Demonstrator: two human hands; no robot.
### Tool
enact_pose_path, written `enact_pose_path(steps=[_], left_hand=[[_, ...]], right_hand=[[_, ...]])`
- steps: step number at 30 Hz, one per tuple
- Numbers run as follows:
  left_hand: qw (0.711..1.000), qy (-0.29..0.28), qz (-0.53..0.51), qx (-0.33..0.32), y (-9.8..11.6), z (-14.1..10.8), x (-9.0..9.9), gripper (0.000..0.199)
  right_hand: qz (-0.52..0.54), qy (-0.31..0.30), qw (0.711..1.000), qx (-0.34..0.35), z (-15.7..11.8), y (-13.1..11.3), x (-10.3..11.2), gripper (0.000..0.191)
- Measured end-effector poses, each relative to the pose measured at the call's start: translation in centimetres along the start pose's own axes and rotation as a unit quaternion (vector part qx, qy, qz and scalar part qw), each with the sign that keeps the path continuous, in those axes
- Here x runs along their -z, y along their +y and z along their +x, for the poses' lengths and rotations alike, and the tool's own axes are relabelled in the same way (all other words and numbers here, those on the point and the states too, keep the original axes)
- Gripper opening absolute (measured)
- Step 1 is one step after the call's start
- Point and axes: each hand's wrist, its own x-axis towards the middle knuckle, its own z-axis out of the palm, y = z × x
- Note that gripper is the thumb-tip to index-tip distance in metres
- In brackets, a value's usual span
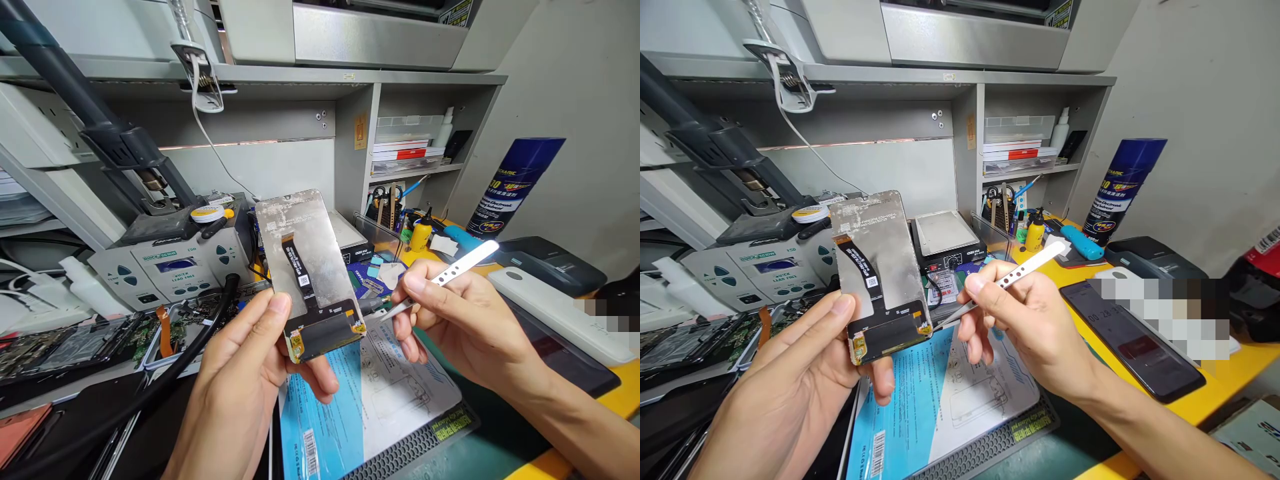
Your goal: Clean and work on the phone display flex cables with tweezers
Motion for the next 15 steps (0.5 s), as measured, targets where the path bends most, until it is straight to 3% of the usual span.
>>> enact_pose_path(steps=[8, 15], left_hand=[[0.998, 0.043, -0.020, 0.030, 0.7, 0.3, -0.5, 0.032], [0.998, 0.042, -0.024, 0.035, 1.1, 0.4, -0.6, 0.034]], right_hand=[[0.004, 0.009, 1.000, 0.000, 0.1, 0.0, -0.1, 0.024], [0.011, 0.006, 1.000, -0.002, -0.1, 0.0, 0.1, 0.023]])
